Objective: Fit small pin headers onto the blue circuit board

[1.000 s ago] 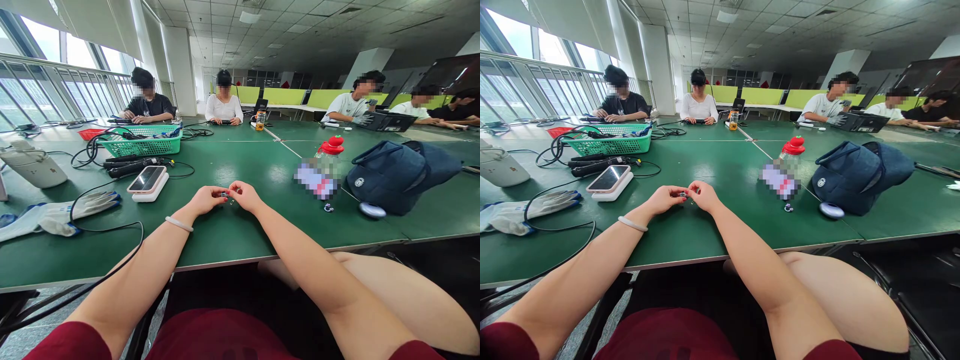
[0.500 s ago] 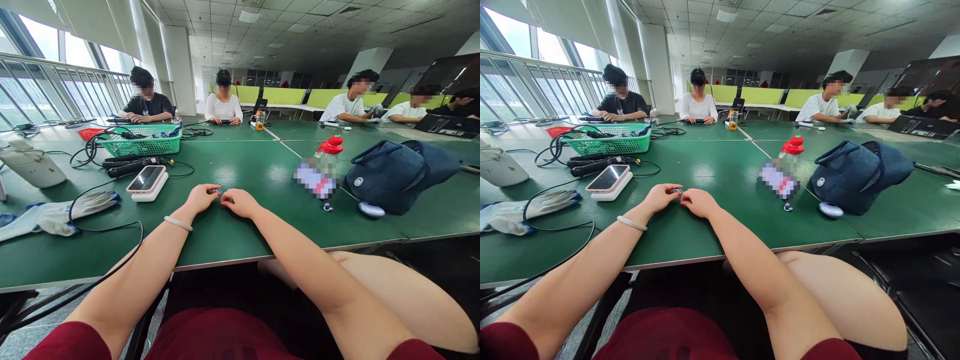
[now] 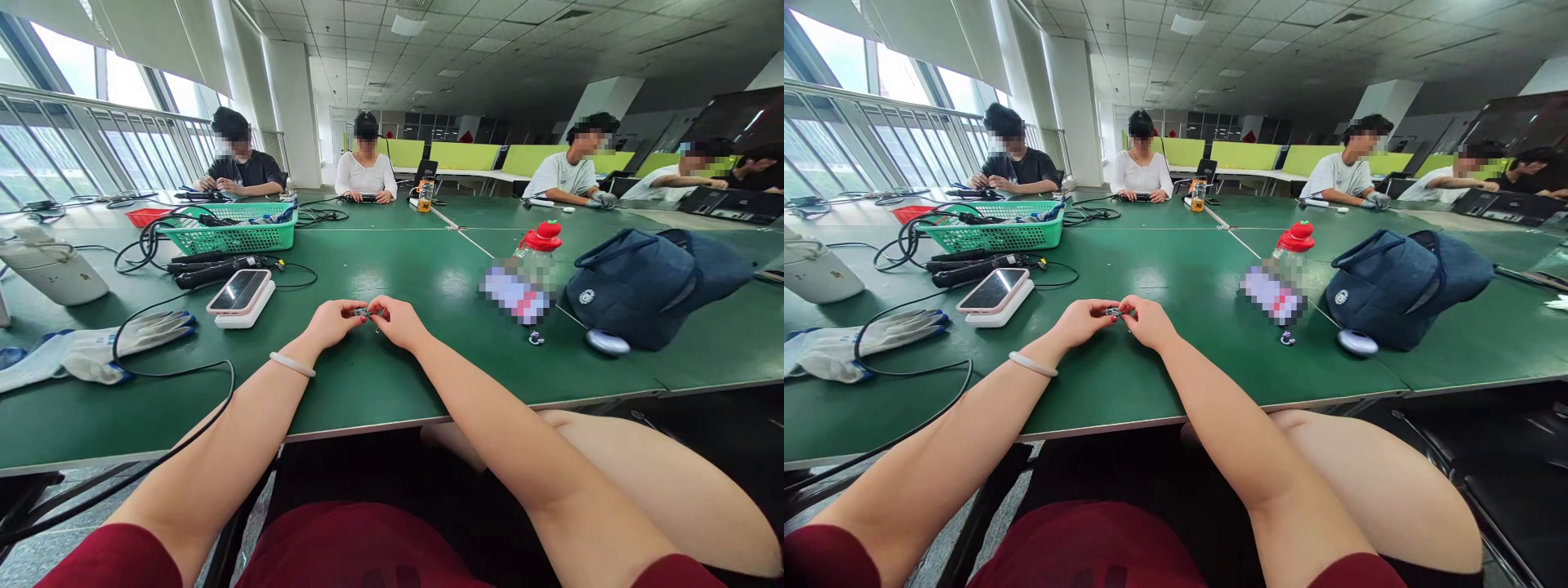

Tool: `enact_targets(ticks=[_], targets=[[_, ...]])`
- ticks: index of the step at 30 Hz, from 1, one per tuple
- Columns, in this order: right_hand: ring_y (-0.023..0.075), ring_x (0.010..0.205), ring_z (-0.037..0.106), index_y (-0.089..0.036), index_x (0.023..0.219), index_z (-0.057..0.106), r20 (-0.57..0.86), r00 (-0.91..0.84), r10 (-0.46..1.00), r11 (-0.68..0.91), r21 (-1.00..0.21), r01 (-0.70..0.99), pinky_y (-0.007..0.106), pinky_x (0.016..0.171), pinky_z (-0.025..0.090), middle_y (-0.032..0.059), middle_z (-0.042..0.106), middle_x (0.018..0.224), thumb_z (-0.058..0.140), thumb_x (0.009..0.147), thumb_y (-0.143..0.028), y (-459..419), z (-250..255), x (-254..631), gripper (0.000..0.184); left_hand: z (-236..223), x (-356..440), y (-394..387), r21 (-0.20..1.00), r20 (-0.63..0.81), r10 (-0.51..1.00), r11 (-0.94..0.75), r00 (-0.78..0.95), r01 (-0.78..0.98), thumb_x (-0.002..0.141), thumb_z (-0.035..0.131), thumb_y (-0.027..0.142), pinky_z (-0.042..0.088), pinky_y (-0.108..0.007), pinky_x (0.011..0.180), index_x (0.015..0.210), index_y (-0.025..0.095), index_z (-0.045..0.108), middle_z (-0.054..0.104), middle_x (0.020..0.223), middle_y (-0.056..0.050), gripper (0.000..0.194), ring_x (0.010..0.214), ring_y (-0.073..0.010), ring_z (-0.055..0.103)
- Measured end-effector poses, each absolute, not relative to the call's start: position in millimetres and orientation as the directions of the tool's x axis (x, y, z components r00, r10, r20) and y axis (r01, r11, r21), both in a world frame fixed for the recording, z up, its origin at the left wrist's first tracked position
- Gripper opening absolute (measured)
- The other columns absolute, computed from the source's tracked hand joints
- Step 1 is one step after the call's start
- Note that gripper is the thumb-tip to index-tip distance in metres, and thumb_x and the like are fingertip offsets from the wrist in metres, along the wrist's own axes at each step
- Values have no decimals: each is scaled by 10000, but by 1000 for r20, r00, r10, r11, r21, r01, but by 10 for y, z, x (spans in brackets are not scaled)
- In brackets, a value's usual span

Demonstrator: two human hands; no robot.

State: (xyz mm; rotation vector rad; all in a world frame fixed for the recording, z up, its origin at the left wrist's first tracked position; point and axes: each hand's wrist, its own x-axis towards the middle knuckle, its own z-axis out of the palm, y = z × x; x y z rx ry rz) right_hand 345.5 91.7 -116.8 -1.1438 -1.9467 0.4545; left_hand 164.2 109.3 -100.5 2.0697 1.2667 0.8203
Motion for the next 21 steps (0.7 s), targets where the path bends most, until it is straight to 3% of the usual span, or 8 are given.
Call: enact_targets(ticks=[8, 21], targets=[[102, 605, 513, -220, 985, 501, 395, -285, 873, 487, -673, 557, 252, 663, 414, -26, 634, 808, 569, 780, -156, 868, -1149, 3445, 225, -940, 1666, 1024, 678, 209, 906, -405, 367, 613, 728, 661, 365, 471, -301, 791, 1122, 175, 703, 728, 910, -48, 440, 806, -197, 627], [97, 586, 520, -226, 1022, 482, 342, -251, 905, 424, -759, 494, 240, 629, 407, -44, 629, 762, 594, 751, -158, 906, -1183, 3465, 302, -871, 1702, 952, 598, 215, 904, -420, 369, 682, 751, 679, 359, 480, -275, 752, 1114, 186, 712, 722, 861, -47, 404, 769, -183, 618]])
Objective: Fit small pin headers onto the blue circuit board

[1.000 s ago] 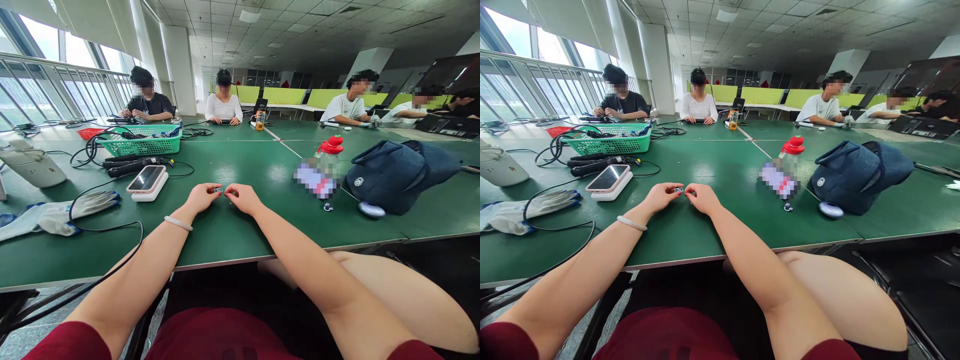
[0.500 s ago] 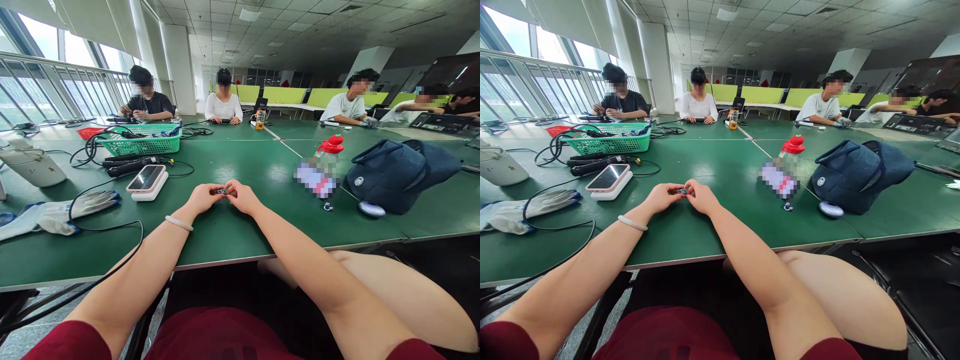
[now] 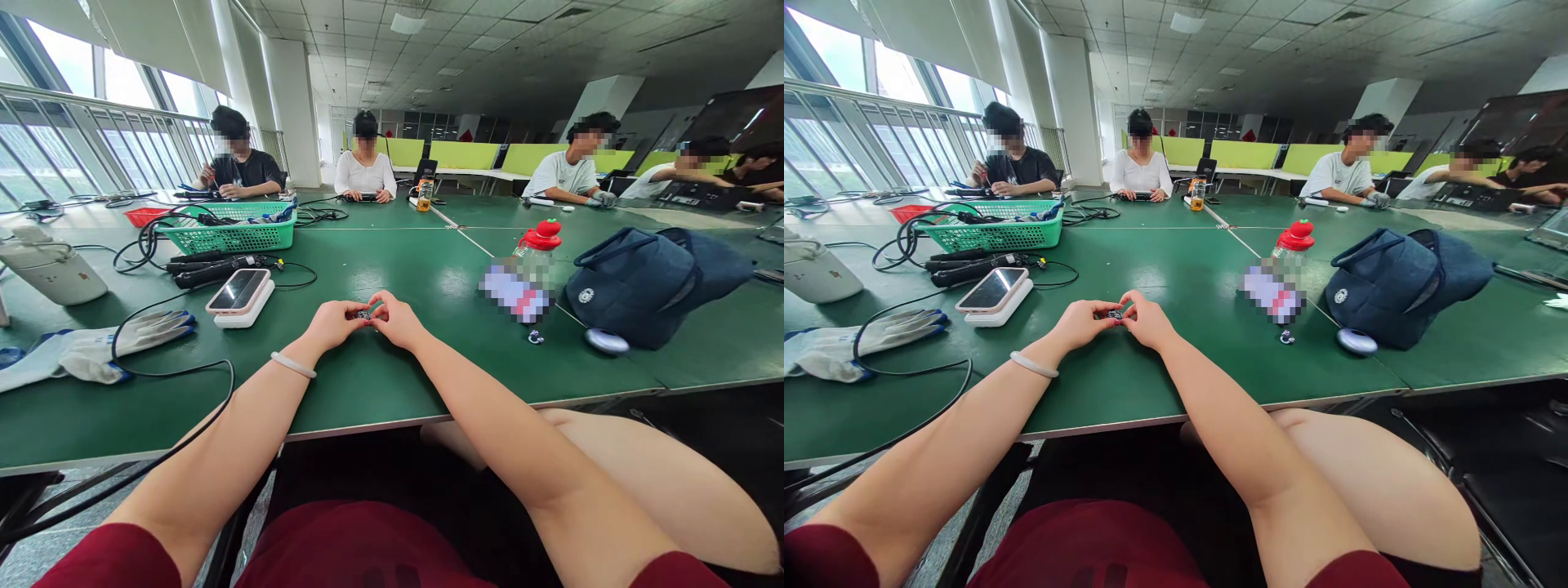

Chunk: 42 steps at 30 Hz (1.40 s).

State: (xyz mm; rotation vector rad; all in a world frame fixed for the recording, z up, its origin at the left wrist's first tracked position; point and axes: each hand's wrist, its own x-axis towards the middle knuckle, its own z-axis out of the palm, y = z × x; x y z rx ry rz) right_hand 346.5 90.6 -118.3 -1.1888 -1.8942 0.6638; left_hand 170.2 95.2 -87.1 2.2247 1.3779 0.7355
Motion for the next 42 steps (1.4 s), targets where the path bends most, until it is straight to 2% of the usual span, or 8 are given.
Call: enact_targets(ticks=[11, 18, 29, 42], targets=[[87, 544, 470, -219, 1027, 463, 328, -261, 908, 415, -789, 453, 245, 619, 404, -54, 617, 734, 627, 733, -214, 903, -1174, 3463, 337, -855, 1712, 938, 563, 244, 890, -454, 386, 690, 750, 680, 337, 461, -260, 719, 1114, 208, 716, 724, 848, -36, 388, 735, -175, 603], [92, 568, 493, -212, 1026, 460, 303, -240, 922, 382, -805, 454, 255, 654, 416, -61, 611, 707, 621, 705, -160, 898, -1162, 3462, 363, -871, 1711, 956, 528, 248, 874, -483, 418, 698, 745, 671, 318, 440, -257, 692, 1100, 233, 722, 719, 805, -17, 368, 698, -166, 588], [96, 613, 534, -205, 1044, 452, 241, -236, 942, 322, -850, 418, 269, 703, 442, -60, 620, 720, 660, 691, -173, 899, -1148, 3477, 412, -886, 1694, 968, 522, 241, 863, -500, 443, 691, 747, 657, 312, 433, -267, 710, 1105, 254, 721, 712, 788, -12, 368, 696, -170, 583], [84, 576, 470, -201, 1055, 444, 246, -278, 929, 347, -841, 415, 250, 636, 413, -75, 574, 699, 688, 659, -227, 939, -1186, 3478, 466, -886, 1696, 974, 445, 276, 811, -584, 516, 679, 742, 641, 315, 410, -249, 677, 1082, 284, 729, 714, 809, -9, 353, 705, -170, 571]])
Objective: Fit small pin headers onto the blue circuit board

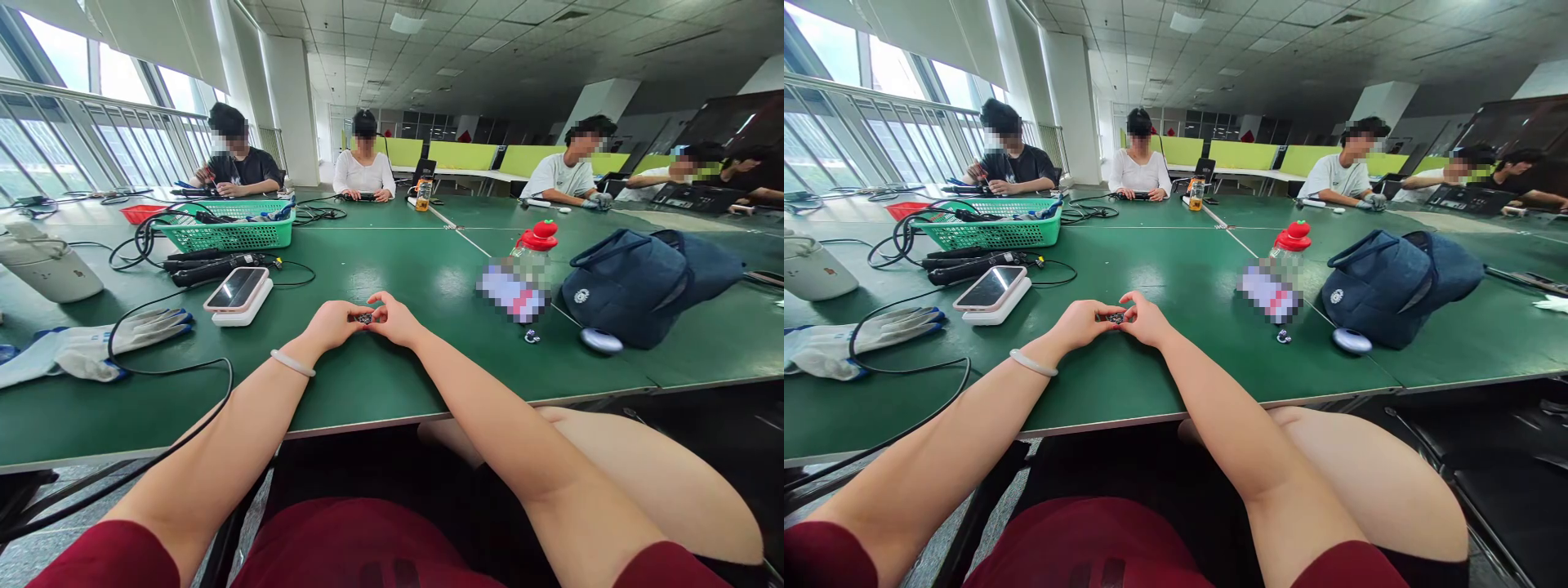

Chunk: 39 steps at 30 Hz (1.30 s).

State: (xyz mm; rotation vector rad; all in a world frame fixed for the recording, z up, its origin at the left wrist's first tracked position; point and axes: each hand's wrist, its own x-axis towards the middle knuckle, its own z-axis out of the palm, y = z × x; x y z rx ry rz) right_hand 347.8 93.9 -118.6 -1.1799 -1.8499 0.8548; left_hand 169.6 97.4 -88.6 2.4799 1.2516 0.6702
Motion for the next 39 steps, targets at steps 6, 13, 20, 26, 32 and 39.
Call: enact_targets(ticks=[6, 13, 20, 26, 32, 39], targets=[[83, 583, 480, -195, 1061, 443, 228, -276, 934, 324, -867, 378, 254, 663, 419, -78, 582, 690, 701, 649, -209, 935, -1158, 3505, 486, -894, 1693, 987, 455, 268, 819, -572, 508, 682, 738, 646, 336, 401, -244, 647, 1091, 281, 726, 690, 744, -3, 366, 669, -161, 555], [85, 586, 515, -196, 1089, 446, 198, -278, 940, 290, -894, 343, 254, 655, 429, -60, 624, 713, 687, 679, -205, 926, -1135, 3535, 476, -917, 1679, 998, 519, 262, 846, -529, 464, 671, 737, 631, 339, 426, -261, 653, 1097, 251, 726, 685, 716, -13, 382, 646, -166, 559], [95, 616, 556, -197, 1085, 446, 204, -278, 939, 289, -905, 313, 249, 644, 430, -37, 659, 750, 663, 706, -208, 950, -1153, 3541, 437, -888, 1683, 982, 569, 249, 867, -492, 432, 659, 729, 665, 313, 457, -271, 705, 1079, 238, 733, 707, 745, -13, 365, 673, -168, 589], [99, 638, 567, -191, 1052, 480, 211, -285, 935, 295, -909, 295, 252, 668, 428, -29, 675, 743, 655, 729, -213, 955, -1157, 3547, 368, -890, 1686, 979, 594, 235, 876, -472, 421, 651, 730, 679, 300, 464, -274, 730, 1100, 236, 724, 724, 791, -18, 378, 714, -175, 611], [103, 623, 563, -190, 996, 535, 214, -274, 937, 293, -912, 289, 238, 628, 412, -21, 677, 726, 651, 758, -278, 976, -1160, 3547, 279, -912, 1680, 995, 701, 207, 886, -431, 416, 569, 723, 677, 367, 471, -276, 731, 1083, 207, 730, 731, 832, -28, 398, 744, -184, 620], [87, 565, 454, -181, 970, 582, 305, -154, 940, 341, -860, 380, 239, 608, 393, -47, 578, 676, 664, 742, -398, 952, -1152, 3573, 326, -995, 1643, 1087, 792, 154, 913, -343, 378, 506, 724, 678, 397, 463, -290, 758, 1128, 180, 706, 731, 874, -54, 459, 767, -182, 614]])
